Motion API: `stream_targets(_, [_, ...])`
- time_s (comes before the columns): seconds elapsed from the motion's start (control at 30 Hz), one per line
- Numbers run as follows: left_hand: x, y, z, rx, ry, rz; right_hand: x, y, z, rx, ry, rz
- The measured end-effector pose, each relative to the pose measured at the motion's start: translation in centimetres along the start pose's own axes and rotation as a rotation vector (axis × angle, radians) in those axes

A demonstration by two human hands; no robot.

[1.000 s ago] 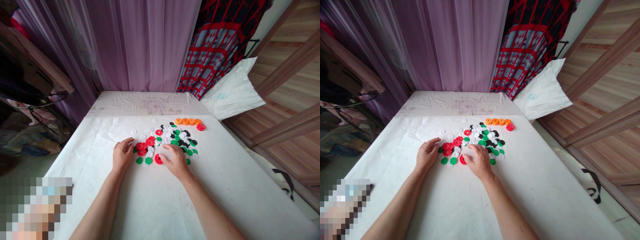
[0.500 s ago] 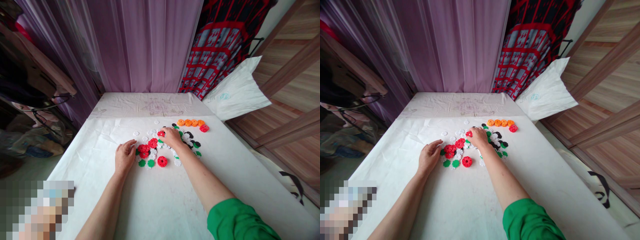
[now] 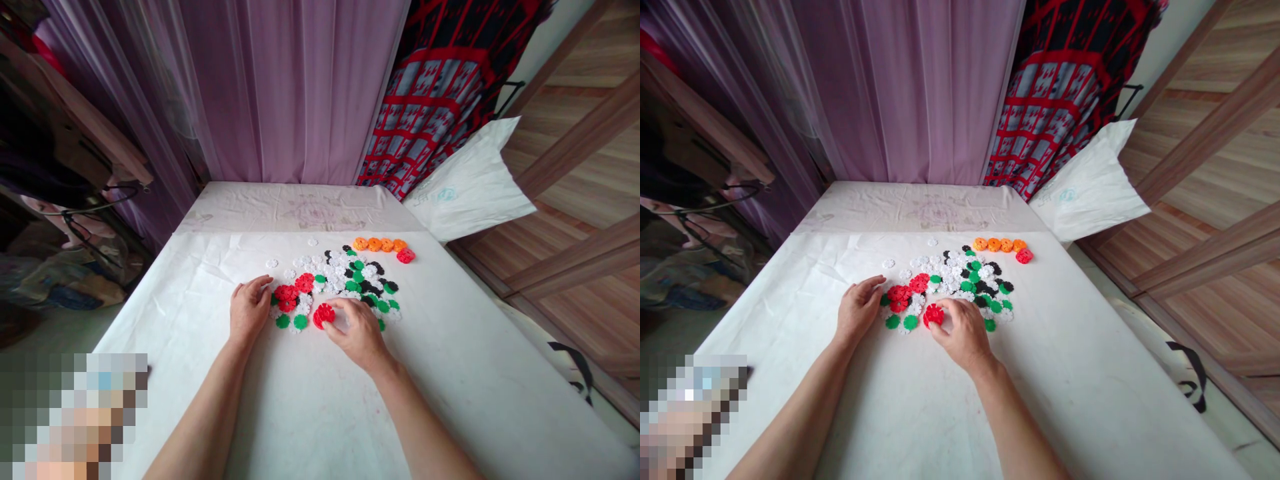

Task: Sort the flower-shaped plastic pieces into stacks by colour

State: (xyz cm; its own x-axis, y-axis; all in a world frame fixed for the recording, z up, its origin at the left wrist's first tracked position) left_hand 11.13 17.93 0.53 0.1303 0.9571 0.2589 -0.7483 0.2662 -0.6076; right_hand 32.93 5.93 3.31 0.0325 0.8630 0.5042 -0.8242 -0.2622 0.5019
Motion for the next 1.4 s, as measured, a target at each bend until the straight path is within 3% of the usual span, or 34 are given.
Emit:
stream_targets(0.2, [0.0,0.0,0.1,0.001,0.002,0.006,-0.9,0.9,-0.5,-0.085,-0.007,0.086])
stream_targets(0.47, [0.1,0.2,-0.1,-0.027,-0.023,0.005,-0.8,0.7,-0.7,-0.116,0.026,0.071])
stream_targets(0.63, [0.0,1.2,-0.2,-0.153,-0.107,0.043,-0.9,0.2,-0.6,-0.078,0.027,0.036])
stream_targets(0.8, [-0.2,2.0,0.3,-0.31,-0.232,0.154,2.0,-1.1,-0.9,-0.033,0.066,-0.021])
stream_targets(1.03, [-0.3,1.9,0.5,-0.369,-0.217,0.245,7.8,-1.2,-3.9,-0.141,0.368,-0.113])
stream_targets(1.17, [-0.3,1.7,0.3,-0.368,-0.194,0.264,8.6,-0.5,-4.8,-0.219,0.474,-0.106])
stream_targets(1.4, [-0.4,2.0,0.0,-0.35,-0.171,0.264,8.9,-1.1,-5.4,-0.193,0.481,-0.14])
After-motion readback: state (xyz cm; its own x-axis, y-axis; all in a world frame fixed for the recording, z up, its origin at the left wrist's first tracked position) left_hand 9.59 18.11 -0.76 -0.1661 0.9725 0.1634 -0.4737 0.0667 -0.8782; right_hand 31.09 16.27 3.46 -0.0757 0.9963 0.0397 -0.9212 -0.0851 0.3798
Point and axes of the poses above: each hand's wrist, its own x-axis towards the middle knuckle, its own z-axis out of the back of the hand, y = z × x, the point moved 5 cm from there along x, towards the middle knuckle, and after that the axes turned 4 degrees about x, right-handed, at the moved point
